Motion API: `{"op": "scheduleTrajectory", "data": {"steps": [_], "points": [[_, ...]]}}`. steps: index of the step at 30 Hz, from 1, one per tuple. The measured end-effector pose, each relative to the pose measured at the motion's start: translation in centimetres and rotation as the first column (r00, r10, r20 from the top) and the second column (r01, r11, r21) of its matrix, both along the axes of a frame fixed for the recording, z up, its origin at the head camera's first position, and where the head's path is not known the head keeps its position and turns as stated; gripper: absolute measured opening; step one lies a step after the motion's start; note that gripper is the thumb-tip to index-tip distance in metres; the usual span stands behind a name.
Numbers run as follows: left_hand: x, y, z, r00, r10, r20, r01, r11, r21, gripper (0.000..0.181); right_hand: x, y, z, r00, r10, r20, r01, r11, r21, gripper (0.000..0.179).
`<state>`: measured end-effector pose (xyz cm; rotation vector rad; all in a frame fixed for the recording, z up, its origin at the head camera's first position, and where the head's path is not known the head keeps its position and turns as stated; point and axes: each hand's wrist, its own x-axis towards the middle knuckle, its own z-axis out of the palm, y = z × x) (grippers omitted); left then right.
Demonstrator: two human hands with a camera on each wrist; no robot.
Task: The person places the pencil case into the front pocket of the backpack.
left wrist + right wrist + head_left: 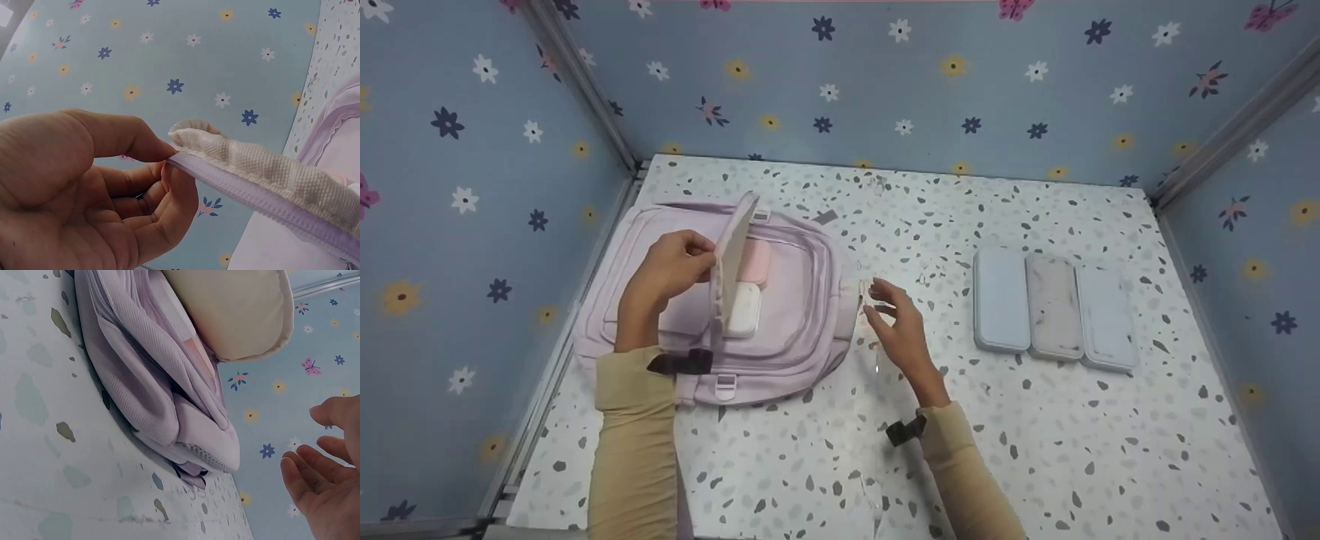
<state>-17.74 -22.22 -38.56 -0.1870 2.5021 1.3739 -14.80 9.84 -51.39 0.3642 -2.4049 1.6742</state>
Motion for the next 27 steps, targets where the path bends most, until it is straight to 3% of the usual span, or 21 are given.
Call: {"op": "scheduleTrajectory", "data": {"steps": [5,13,21,27], "points": [[0.1,-0.1,0.0,1.000,0.004,-0.001,-0.004,1.000,0.008,0.032,-0.9,1.5,-2.1,0.999,-0.034,-0.002,0.034,0.999,-0.014,0.046],[0.1,-0.2,-0.1,1.000,-0.006,0.001,0.006,1.000,0.012,0.030,-0.9,3.2,-1.7,0.994,-0.103,0.046,0.105,0.993,-0.054,0.048],[0.0,-0.1,-0.3,1.000,-0.002,-0.007,0.002,1.000,0.000,0.031,0.6,4.1,0.9,0.986,-0.145,0.077,0.147,0.989,-0.021,0.047],[0.1,-0.3,-0.4,1.000,0.003,-0.008,-0.003,1.000,-0.001,0.031,1.0,5.2,0.6,0.977,-0.186,0.102,0.190,0.981,-0.027,0.047]]}}
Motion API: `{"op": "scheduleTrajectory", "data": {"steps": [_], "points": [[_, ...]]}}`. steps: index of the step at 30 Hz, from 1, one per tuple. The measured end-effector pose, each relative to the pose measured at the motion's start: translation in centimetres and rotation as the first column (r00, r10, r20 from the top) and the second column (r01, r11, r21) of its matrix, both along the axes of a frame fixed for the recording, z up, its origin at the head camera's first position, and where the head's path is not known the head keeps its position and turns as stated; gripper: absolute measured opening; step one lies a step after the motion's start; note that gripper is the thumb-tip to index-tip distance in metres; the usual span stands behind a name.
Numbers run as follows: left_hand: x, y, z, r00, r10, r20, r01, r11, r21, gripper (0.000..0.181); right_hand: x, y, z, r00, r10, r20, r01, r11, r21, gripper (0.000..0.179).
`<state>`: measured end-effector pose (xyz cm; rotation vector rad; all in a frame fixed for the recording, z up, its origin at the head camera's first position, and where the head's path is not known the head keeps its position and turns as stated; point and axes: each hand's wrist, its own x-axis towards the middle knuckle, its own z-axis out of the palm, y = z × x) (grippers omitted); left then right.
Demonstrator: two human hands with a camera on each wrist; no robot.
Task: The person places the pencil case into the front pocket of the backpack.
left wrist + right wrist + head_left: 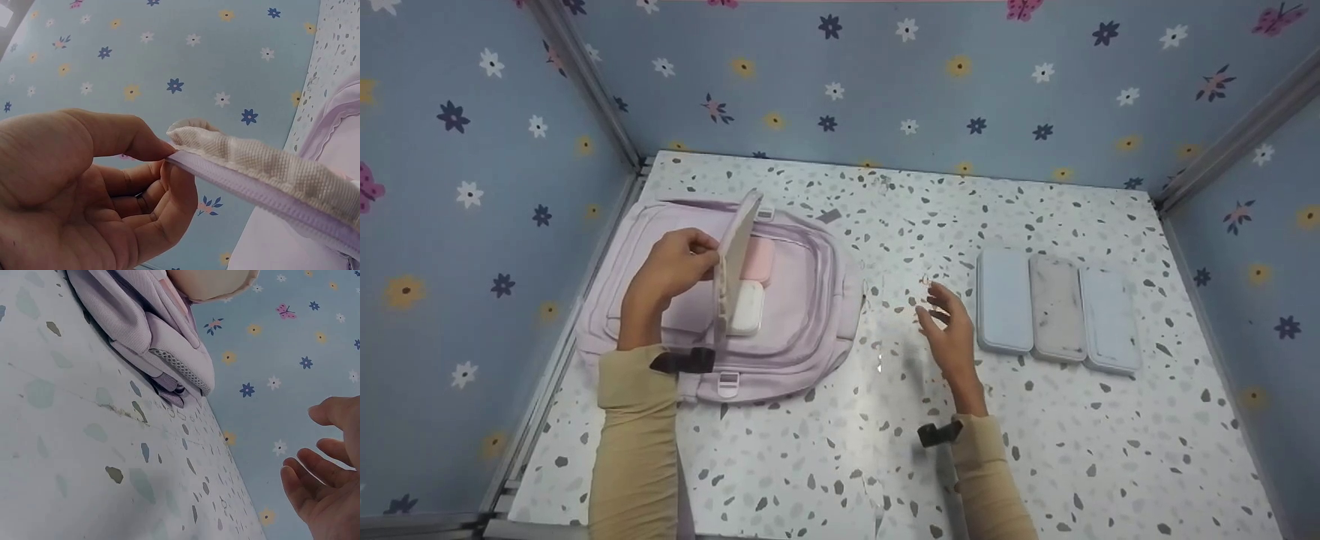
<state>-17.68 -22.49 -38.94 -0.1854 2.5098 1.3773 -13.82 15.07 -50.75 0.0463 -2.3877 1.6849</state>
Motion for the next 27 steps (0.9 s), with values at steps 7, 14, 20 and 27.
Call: {"op": "scheduleTrajectory", "data": {"steps": [7,14,20,27], "points": [[0.1,-0.1,0.2,1.000,0.004,-0.014,-0.004,1.000,-0.012,0.029,0.5,1.5,-0.2,0.999,-0.047,-0.012,0.047,0.999,0.018,0.047],[0.1,-0.1,0.5,1.000,-0.012,-0.011,0.012,1.000,0.013,0.031,0.4,3.4,-1.5,0.994,-0.099,-0.039,0.099,0.995,-0.002,0.050],[0.2,-0.1,0.5,1.000,-0.006,-0.005,0.006,1.000,0.013,0.031,-0.4,5.7,-4.3,0.987,-0.161,0.004,0.161,0.987,-0.019,0.054],[0.2,-0.1,0.4,1.000,-0.002,-0.006,0.002,1.000,0.002,0.031,0.0,7.2,-5.1,0.963,-0.262,0.060,0.259,0.965,0.043,0.058]]}}
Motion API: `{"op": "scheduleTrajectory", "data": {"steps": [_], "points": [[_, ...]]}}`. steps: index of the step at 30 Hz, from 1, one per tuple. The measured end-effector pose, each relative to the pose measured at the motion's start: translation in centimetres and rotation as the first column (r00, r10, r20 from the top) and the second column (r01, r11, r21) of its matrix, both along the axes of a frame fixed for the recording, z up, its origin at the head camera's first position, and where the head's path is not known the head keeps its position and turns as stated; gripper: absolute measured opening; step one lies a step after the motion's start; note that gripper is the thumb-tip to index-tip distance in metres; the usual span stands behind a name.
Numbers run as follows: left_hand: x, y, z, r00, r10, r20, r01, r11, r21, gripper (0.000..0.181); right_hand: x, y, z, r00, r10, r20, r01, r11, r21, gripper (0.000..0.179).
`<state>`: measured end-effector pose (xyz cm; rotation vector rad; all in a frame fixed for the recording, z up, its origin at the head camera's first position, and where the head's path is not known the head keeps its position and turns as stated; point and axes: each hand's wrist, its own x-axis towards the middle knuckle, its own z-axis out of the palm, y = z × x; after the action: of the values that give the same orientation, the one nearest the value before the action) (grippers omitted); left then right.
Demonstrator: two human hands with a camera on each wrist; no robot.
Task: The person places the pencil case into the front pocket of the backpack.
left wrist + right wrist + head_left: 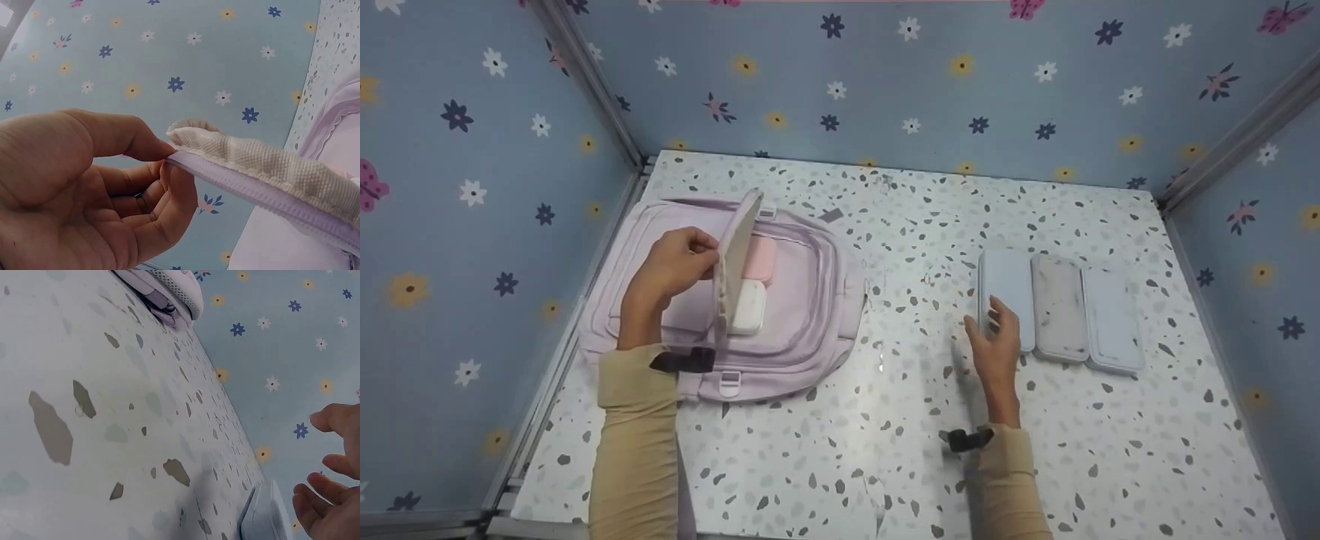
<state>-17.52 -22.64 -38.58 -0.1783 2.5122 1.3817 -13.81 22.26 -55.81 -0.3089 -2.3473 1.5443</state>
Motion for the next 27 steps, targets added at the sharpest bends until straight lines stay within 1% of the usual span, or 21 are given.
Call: {"op": "scheduleTrajectory", "data": {"steps": [5,10,12,15,17,18,20,22,24,27], "points": [[0.0,0.0,0.1,1.000,-0.002,0.002,0.002,1.000,0.002,0.031,0.3,0.8,-0.1,0.996,-0.067,0.050,0.063,0.995,0.073,0.060],[0.1,0.1,0.1,1.000,0.000,0.003,0.000,1.000,0.008,0.031,0.4,1.7,-0.4,0.989,-0.113,0.094,0.103,0.990,0.101,0.062],[0.1,0.1,0.1,1.000,0.001,0.002,-0.001,1.000,0.007,0.031,0.4,2.0,-0.6,0.987,-0.129,0.098,0.117,0.985,0.124,0.062],[0.1,0.1,0.0,1.000,0.001,-0.001,-0.001,1.000,0.005,0.030,0.5,2.4,-0.7,0.980,-0.167,0.111,0.145,0.973,0.181,0.062],[0.1,0.1,0.0,1.000,-0.003,-0.004,0.003,1.000,0.001,0.030,0.6,2.5,-0.7,0.971,-0.201,0.132,0.169,0.960,0.223,0.061],[0.1,0.1,-0.1,1.000,-0.006,-0.006,0.006,1.000,-0.001,0.030,0.6,2.6,-0.7,0.965,-0.215,0.148,0.178,0.957,0.228,0.061],[0.1,0.1,-0.1,1.000,-0.007,-0.010,0.007,1.000,-0.003,0.030,0.7,2.6,-0.6,0.955,-0.231,0.185,0.189,0.957,0.220,0.062],[0.1,0.1,-0.1,1.000,-0.006,-0.012,0.006,1.000,-0.004,0.030,0.7,2.7,-0.6,0.947,-0.238,0.218,0.198,0.961,0.192,0.062],[0.0,0.1,-0.1,1.000,-0.003,-0.011,0.003,1.000,-0.004,0.030,0.8,2.6,-0.5,0.942,-0.237,0.237,0.203,0.966,0.159,0.063],[0.0,0.1,-0.1,1.000,-0.001,-0.009,0.001,1.000,0.000,0.030,0.8,2.5,-0.6,0.936,-0.232,0.266,0.202,0.970,0.137,0.066]]}}
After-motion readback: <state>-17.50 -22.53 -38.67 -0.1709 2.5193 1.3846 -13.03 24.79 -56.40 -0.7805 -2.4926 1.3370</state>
